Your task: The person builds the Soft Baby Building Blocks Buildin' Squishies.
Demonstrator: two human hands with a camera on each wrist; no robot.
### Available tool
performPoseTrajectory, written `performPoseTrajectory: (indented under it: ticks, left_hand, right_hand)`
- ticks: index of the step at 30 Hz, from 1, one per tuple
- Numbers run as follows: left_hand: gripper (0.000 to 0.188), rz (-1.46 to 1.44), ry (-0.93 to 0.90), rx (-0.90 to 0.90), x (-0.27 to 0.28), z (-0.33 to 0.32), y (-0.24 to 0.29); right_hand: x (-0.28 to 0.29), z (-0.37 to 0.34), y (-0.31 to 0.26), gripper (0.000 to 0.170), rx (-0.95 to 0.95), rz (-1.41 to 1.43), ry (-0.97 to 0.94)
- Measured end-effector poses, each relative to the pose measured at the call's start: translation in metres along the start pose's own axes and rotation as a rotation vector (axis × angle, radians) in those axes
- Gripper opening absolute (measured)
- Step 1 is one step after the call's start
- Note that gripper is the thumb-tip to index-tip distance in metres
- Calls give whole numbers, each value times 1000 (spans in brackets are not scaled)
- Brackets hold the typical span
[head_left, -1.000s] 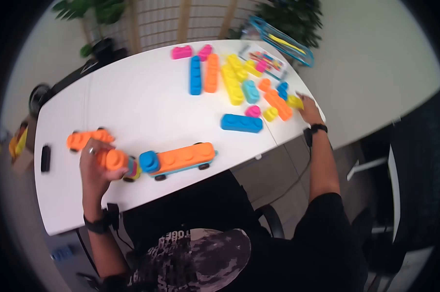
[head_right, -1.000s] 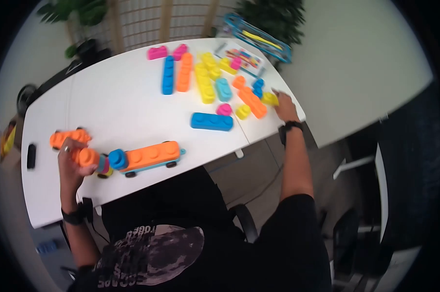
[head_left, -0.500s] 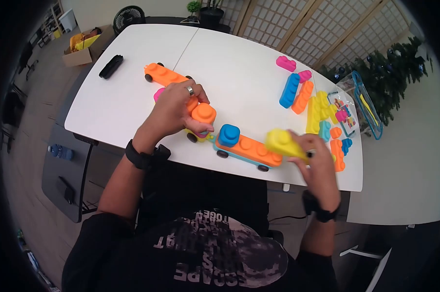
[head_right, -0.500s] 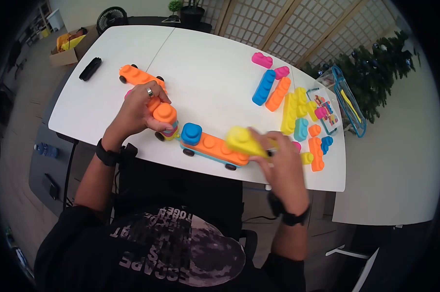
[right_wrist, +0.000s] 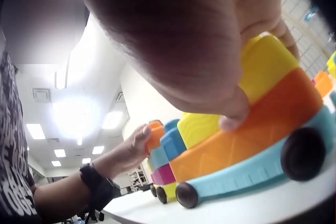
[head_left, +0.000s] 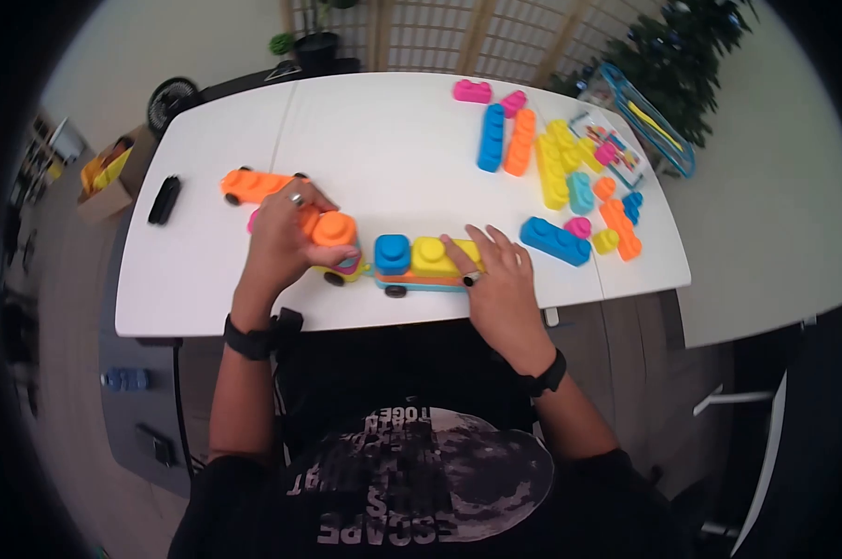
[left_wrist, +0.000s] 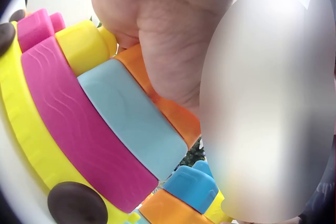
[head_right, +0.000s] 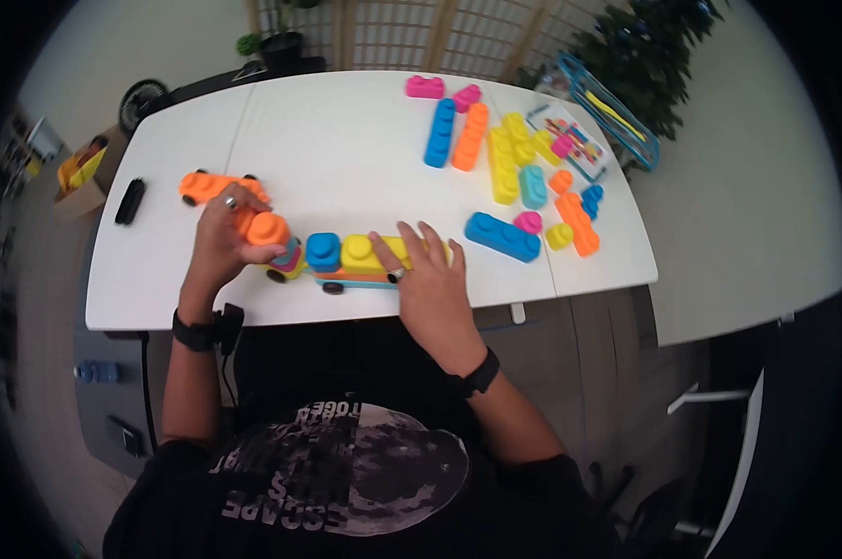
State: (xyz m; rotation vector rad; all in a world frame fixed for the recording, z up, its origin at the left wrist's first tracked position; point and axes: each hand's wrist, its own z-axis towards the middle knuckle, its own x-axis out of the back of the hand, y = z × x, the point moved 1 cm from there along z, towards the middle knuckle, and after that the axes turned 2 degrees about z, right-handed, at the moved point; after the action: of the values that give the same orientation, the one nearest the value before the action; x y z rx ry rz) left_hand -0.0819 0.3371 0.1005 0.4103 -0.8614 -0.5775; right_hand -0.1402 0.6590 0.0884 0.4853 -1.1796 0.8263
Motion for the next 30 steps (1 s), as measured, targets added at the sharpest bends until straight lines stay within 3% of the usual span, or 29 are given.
performPoseTrajectory:
  ticks: [3, 4, 7, 11, 12, 15, 16, 19, 30]
  left_hand:
    - [67, -17, -13, 38, -3, -2, -1]
    - [68, -15, -9, 52, -3, -3, -2]
    - [70, 9, -33, 97, -3, -6, -4]
    - [70, -16, -42, 83, -2, -3, -1]
    - [70, -10, -41, 76, -2, -3, 1]
    - [71, 2, -26, 62, -3, -3, 4]
    - [71, 3, -16, 54, -4, -4, 3]
    - [70, 2, -1, 41, -5, -2, 1]
    - [66, 106, 10, 51, -6, -3, 7]
  right_hand:
    - [-3, -3, -3, 77, -28, -18, 47]
    - [-5, -3, -3, 67, -33, -25, 29]
    - [-4, -4, -14, 60, -116, 71, 59]
    - [18, 11, -43, 81, -284, -70, -36]
    - [14, 15, -44, 83, -190, -1, 138]
    - [-8, 30, -41, 77, 52, 206, 67]
    - [-8, 32, -43, 64, 39, 174, 65]
    - [-14, 37, -39, 56, 24, 195, 31]
    - [-19, 33, -57, 57, -81, 95, 183]
